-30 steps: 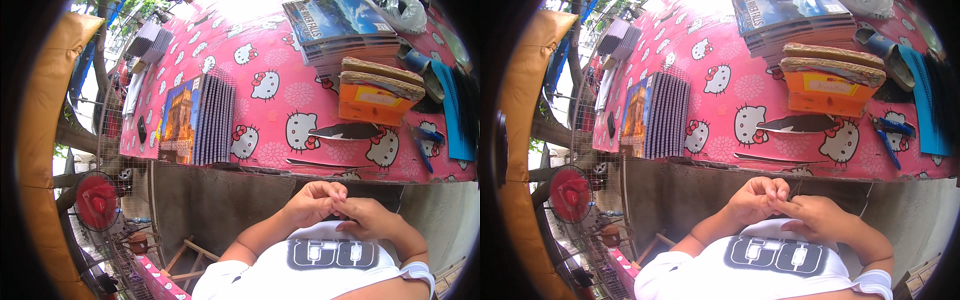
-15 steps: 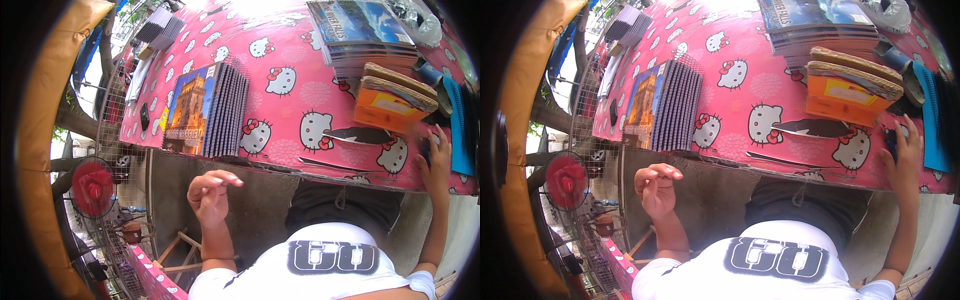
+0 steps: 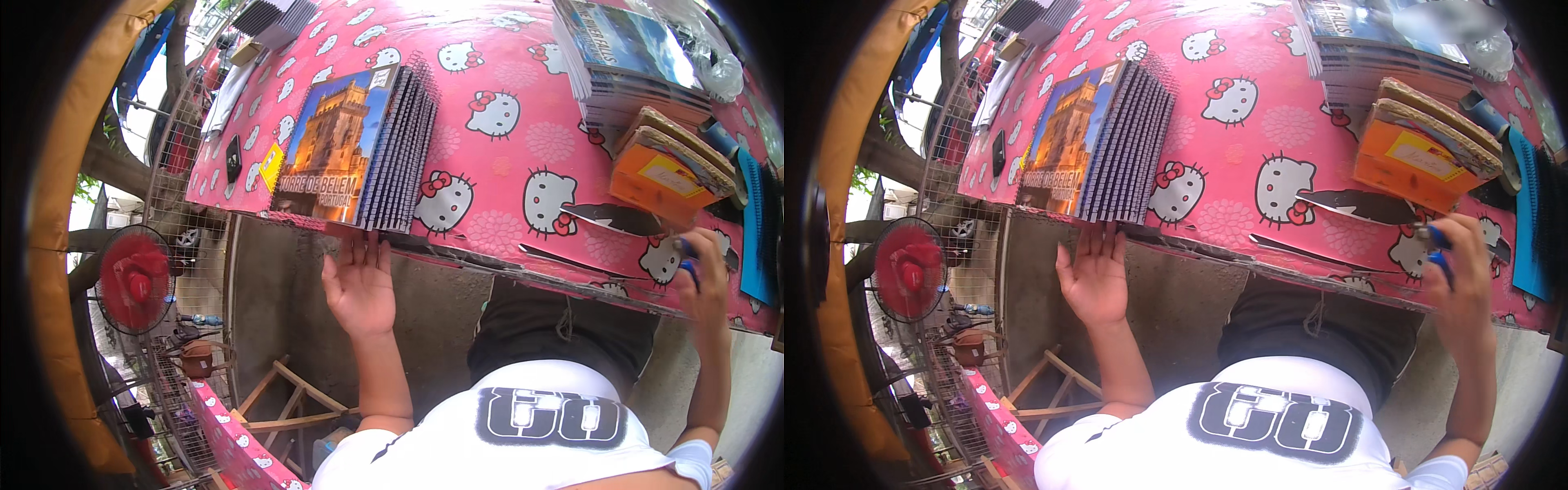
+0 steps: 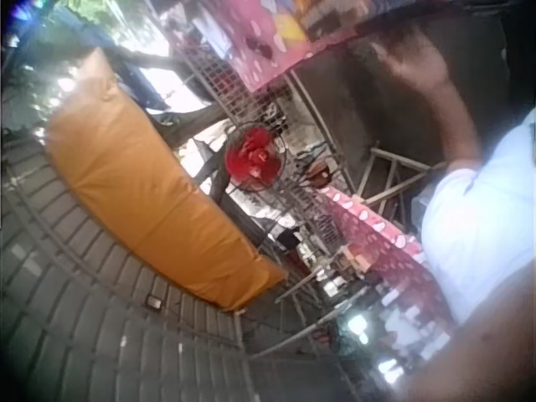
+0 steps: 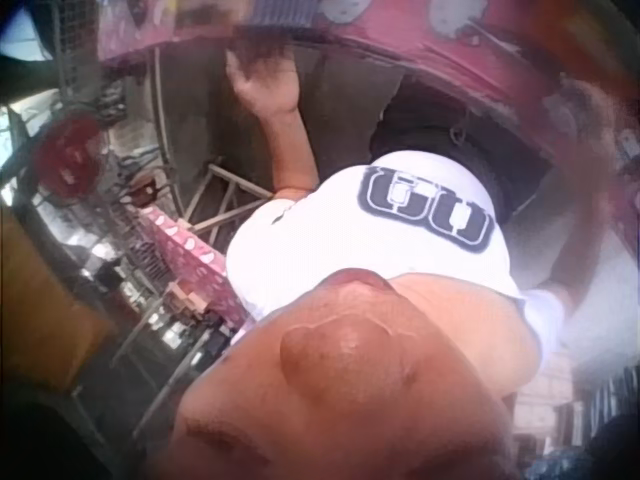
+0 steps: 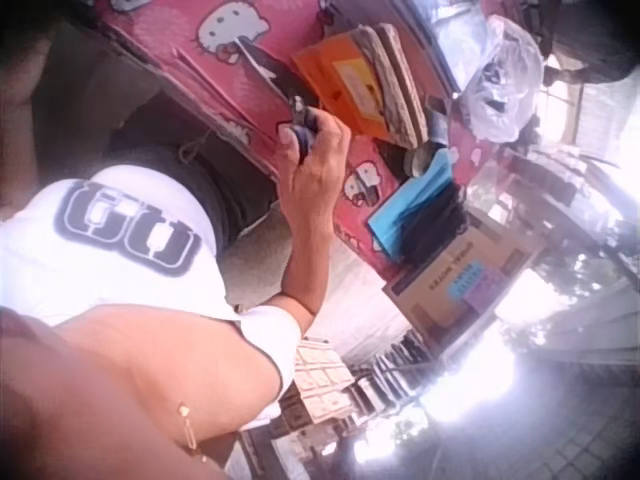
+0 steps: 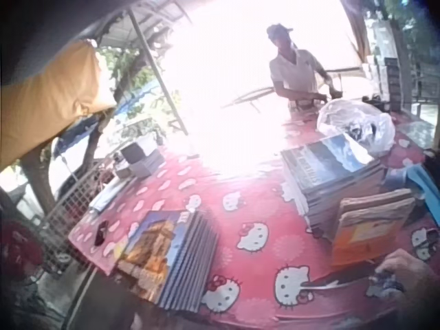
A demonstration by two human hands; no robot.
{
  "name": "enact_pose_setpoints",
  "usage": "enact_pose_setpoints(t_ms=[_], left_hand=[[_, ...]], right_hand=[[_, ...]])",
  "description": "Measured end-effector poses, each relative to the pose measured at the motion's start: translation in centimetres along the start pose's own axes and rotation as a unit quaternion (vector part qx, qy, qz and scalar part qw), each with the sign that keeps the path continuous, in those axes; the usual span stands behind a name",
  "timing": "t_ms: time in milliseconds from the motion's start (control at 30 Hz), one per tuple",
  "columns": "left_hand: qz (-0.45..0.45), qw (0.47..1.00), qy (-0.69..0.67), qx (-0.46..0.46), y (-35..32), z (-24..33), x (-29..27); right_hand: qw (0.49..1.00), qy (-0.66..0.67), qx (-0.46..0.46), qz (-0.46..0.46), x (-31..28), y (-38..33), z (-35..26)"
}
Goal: The person binds spiral notebooks by hand, inserting metal binding combs into the punched holes, cutting the excess comb with pliers, and stacking the completed notebooks on the table.
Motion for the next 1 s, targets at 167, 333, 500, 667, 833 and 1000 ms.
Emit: enact_pose_setpoints(t_ms=[167, 333, 500, 667, 833, 1000], left_hand=[[-0.028, 0.999, -0.032, 0.014, 1.7, -0.2, 0.3], [-0.062, 0.998, 0.012, -0.005, 3.3, 0.8, -0.6], [0.079, 0.875, 0.370, 0.302, 3.3, 4.6, 2.9], [-0.258, 0.768, 0.549, 0.206, 10.2, 5.9, 14.7], [-0.290, 0.614, 0.728, -0.092, 22.4, 1.3, 16.9], [-0.293, 0.403, 0.820, -0.282, 27.8, -2.5, 16.1]], right_hand=[[0.983, 0.054, -0.155, -0.077, 3.4, 6.1, -4.0], [0.964, 0.045, -0.261, -0.008, 6.5, 13.5, -7.1], [0.967, -0.029, -0.230, 0.107, 8.0, 21.0, -9.3], [0.973, -0.068, -0.173, 0.138, 8.6, 25.7, -9.5], [0.968, -0.104, -0.168, 0.157, 8.5, 27.3, -11.2], [0.964, -0.128, -0.165, 0.165, 8.9, 28.5, -11.1]])
Point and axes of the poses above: each hand's wrist, its own y-axis towards the middle knuckle, its own x-axis out of the palm, z = x × y, the point moved 2 cm from there along y, towards the middle knuckle, and after that the axes turned 11 degrees about -z, right-handed, at the moved point
